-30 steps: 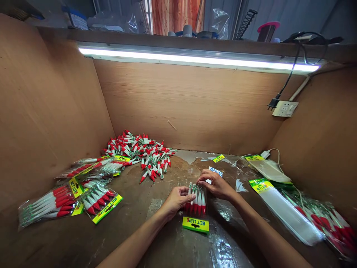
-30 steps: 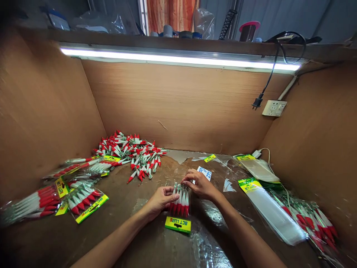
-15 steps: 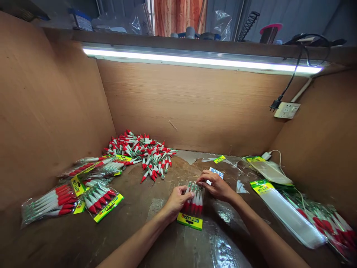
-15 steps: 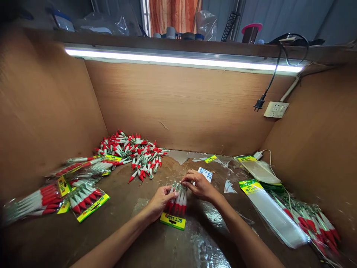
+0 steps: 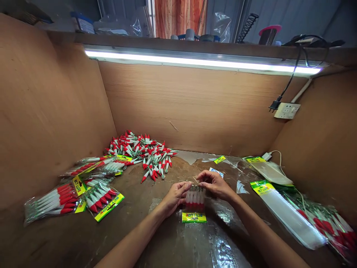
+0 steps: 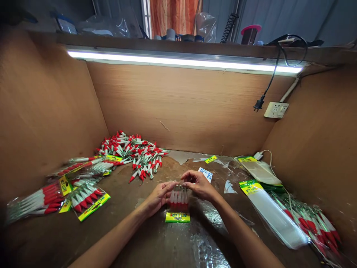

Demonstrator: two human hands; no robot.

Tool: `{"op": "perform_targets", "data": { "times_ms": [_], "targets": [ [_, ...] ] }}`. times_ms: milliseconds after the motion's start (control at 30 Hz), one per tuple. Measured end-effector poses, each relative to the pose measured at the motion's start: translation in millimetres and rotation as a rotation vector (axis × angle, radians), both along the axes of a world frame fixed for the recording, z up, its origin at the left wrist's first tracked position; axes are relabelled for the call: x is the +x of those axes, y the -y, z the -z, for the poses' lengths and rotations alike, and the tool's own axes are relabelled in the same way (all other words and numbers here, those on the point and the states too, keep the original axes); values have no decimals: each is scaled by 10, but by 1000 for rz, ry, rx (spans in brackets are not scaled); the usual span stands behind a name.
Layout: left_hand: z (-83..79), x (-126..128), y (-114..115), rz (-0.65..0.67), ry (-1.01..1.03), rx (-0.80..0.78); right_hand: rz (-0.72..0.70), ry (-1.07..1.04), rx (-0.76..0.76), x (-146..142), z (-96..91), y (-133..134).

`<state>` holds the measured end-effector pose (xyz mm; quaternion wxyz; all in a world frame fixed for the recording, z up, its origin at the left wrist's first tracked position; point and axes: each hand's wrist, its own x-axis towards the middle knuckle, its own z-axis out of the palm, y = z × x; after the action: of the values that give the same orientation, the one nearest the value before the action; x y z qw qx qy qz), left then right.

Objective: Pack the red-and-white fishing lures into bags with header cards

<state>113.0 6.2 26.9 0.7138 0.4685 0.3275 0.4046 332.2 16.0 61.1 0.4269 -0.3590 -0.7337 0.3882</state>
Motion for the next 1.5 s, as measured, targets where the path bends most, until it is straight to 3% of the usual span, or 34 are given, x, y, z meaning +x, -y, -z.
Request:
{"op": "perform_targets", "data": {
  "times_ms": [167, 300, 533, 600, 700, 767, 900, 1133, 1267, 1400, 1500],
  "targets": [
    [64, 43, 8, -71, 3, 76, -13, -221, -230, -89, 67, -18],
    [137, 60, 8, -116, 1, 73, 55, -179, -325, -96, 113, -21],
    [153, 47, -31, -141, -33, 114, 106, -86, -347, -116, 244, -41],
    [164, 50, -55, -190, -65, 150, 234, 26, -189, -134, 239, -15],
    [157, 59, -60, -255, -137, 218, 472, 217, 269, -191, 158, 94],
    [118, 62, -24, -270, -196, 289, 432, 340, 485, -259, 88, 196],
    [11, 60, 122, -254, -314, 437, 272, 559, 602, -401, 7, 343],
    [-19, 82, 271, -241, -420, 535, 344, 862, 678, -383, -18, 356],
    [-37, 87, 249, -215, -378, 513, 420, 659, 529, -363, 41, 304],
    [-43, 108, 209, -195, -278, 443, 466, 106, 188, -265, 115, 116],
    [-41, 128, 184, -226, -158, 370, 461, -210, 7, 27, 13, -80]
  ]
}}
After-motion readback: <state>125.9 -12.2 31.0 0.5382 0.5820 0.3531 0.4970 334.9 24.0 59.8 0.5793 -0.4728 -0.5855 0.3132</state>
